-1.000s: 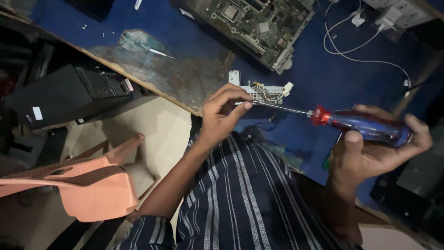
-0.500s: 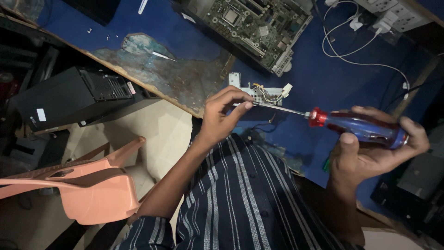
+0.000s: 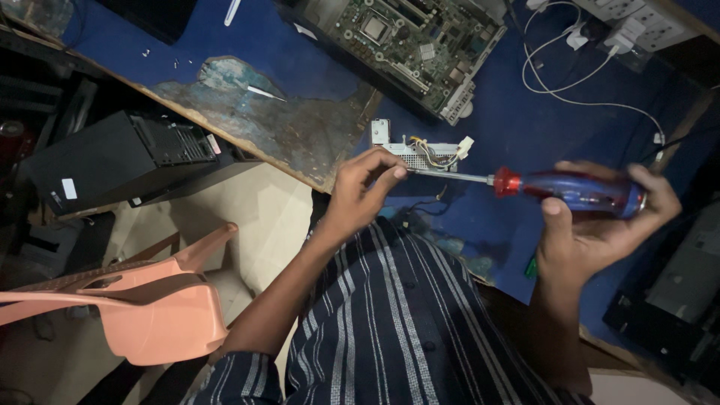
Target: The person handles a computer power supply unit on a workbench, turning it over and using a screwdriver to remove and insert screws. They also pick up and set down a second screwdriver and briefly handle a motherboard nearby.
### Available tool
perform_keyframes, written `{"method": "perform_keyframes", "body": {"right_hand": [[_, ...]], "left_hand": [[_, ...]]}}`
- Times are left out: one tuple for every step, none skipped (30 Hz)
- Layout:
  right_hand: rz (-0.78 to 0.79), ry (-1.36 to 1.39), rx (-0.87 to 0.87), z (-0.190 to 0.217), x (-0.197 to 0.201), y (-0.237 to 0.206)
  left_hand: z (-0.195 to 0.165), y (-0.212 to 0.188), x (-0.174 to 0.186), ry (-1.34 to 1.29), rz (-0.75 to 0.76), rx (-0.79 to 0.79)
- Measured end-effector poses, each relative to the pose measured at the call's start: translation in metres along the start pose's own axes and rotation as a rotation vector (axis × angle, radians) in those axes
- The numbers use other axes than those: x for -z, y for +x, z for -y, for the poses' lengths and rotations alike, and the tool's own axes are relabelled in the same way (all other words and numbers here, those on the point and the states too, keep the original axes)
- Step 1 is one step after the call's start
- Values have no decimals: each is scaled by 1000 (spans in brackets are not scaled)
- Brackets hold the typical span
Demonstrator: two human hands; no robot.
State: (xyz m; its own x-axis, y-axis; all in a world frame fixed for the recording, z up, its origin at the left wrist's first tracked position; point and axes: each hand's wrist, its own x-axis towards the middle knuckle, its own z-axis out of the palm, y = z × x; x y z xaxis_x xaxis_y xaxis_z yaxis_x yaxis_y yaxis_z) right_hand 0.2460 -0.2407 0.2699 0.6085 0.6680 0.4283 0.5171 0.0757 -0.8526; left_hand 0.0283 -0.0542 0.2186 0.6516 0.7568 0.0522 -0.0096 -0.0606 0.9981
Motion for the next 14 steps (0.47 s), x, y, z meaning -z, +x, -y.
{"method": "perform_keyframes", "body": {"right_hand": [[7,5,-13,1,-2,0],[19,14,-38,2,-2,0],[30,23,-63,3,-2,0],[44,37,-97,4,-1,0],[45,77,-119,3,-2,1],[45,117,-141,1,-2,2],[28,182,-150,-4,-4,7],[14,237,-165,-6,-5,8],[-1,293,-180,-8,-6,8],[-15,337,-203,-8,-7,6],[-26,369,-221,-9,-7,6],[-37,401,-238,-10,-7,5],[-43,420,-252,-11,-7,6],[-43,418,-253,-5,5,4]], "left_hand": [[1,0,0,12,-9,-42],[1,0,0,22,-17,-82],[2,-2,-1,27,-35,-102],[2,-3,-2,32,-53,-123],[2,-4,-4,38,-72,-144],[2,-6,-5,37,-76,-165],[2,-7,-5,37,-81,-187],[2,-7,-6,37,-85,-210],[3,-8,-6,10,-79,-203],[4,-9,-6,-18,-73,-196],[5,-9,-7,-47,-66,-190],[7,-9,-7,-64,-62,-168],[9,-9,-8,-82,-58,-144],[11,-9,-8,-101,-54,-121]]}}
